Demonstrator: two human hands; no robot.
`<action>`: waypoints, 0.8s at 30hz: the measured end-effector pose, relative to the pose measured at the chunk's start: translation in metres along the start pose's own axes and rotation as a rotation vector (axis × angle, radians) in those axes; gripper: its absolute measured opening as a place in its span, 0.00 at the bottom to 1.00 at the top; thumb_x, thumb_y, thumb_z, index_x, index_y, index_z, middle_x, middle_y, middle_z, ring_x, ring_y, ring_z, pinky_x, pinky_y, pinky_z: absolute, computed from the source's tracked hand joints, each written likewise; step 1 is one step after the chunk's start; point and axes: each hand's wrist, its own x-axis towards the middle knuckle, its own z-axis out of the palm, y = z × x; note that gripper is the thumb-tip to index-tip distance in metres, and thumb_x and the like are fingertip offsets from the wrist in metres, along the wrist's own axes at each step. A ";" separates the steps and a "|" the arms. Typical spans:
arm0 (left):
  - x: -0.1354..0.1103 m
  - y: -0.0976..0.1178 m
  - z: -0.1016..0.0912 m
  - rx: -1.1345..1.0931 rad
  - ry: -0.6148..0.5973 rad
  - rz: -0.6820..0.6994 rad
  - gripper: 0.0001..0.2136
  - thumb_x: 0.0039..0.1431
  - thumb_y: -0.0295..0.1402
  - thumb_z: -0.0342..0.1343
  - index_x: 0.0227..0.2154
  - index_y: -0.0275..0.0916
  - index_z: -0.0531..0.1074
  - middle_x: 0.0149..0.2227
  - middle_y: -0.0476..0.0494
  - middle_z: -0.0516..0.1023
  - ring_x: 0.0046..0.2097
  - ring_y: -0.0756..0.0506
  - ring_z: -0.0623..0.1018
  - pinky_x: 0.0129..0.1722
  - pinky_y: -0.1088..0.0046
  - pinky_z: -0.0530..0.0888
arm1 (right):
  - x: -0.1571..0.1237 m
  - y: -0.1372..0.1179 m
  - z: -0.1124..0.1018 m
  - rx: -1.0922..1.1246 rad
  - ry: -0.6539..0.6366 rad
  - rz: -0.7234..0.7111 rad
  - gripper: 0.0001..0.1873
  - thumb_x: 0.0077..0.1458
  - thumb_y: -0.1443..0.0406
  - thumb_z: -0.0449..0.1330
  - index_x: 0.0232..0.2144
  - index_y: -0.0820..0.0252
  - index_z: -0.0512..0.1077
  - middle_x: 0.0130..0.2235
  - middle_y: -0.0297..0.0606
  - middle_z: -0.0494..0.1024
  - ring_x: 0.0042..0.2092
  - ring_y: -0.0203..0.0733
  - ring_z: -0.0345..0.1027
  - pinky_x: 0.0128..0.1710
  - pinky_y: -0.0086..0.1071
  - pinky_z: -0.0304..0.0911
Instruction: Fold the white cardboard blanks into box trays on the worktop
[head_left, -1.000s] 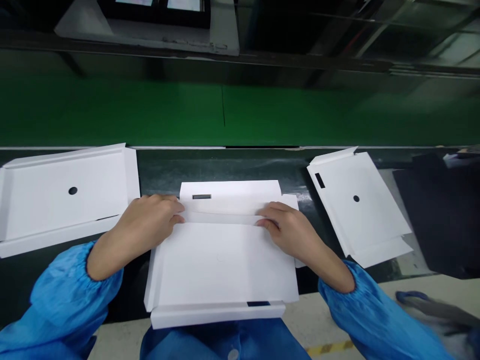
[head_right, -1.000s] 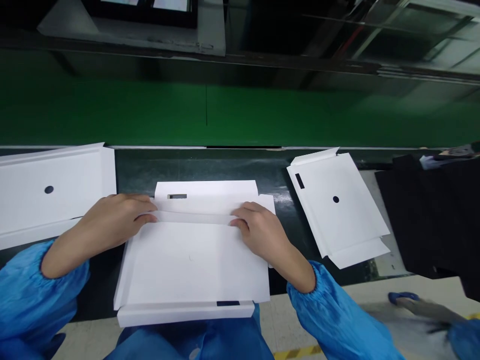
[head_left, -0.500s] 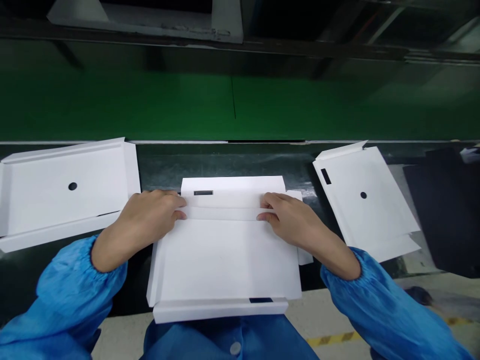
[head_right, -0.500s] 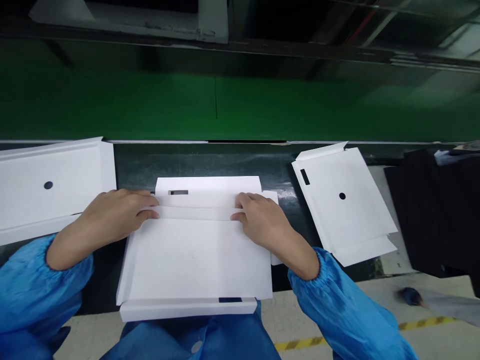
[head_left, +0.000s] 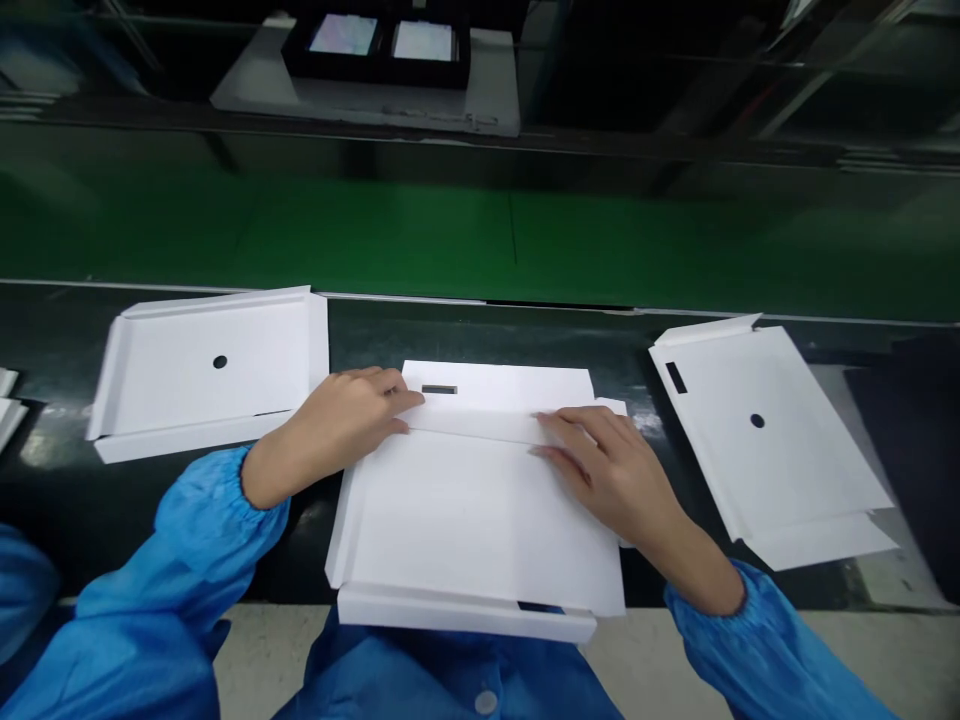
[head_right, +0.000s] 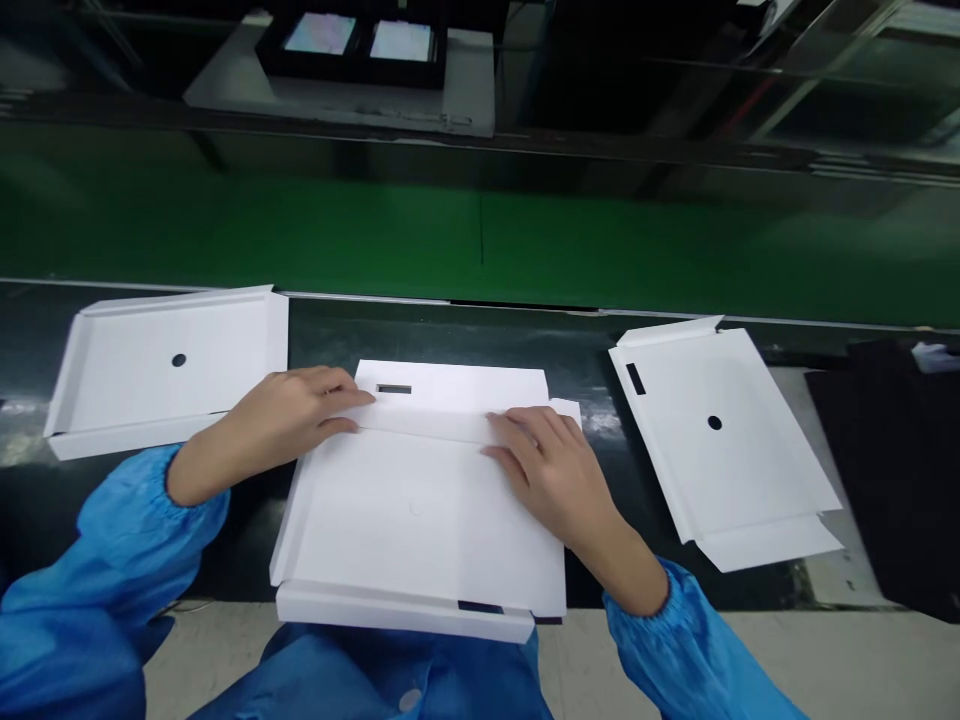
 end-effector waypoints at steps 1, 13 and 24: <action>0.000 0.001 0.002 0.028 0.015 0.027 0.14 0.70 0.36 0.59 0.56 0.43 0.77 0.55 0.44 0.77 0.52 0.40 0.78 0.47 0.62 0.75 | 0.001 -0.003 0.001 -0.027 -0.006 -0.022 0.20 0.67 0.65 0.64 0.59 0.64 0.70 0.52 0.50 0.75 0.54 0.53 0.68 0.50 0.46 0.66; 0.000 -0.004 0.007 0.061 0.057 0.077 0.14 0.68 0.33 0.61 0.54 0.42 0.78 0.50 0.45 0.77 0.46 0.41 0.78 0.39 0.64 0.74 | 0.005 -0.003 0.015 0.086 0.087 0.014 0.21 0.63 0.71 0.66 0.57 0.64 0.71 0.49 0.48 0.74 0.50 0.49 0.66 0.45 0.43 0.67; -0.001 0.000 0.005 0.028 0.201 0.140 0.07 0.70 0.28 0.56 0.39 0.39 0.79 0.39 0.46 0.79 0.42 0.42 0.79 0.38 0.63 0.73 | -0.005 -0.001 0.010 0.090 0.233 0.006 0.15 0.58 0.77 0.68 0.43 0.61 0.69 0.39 0.39 0.76 0.42 0.42 0.68 0.42 0.41 0.63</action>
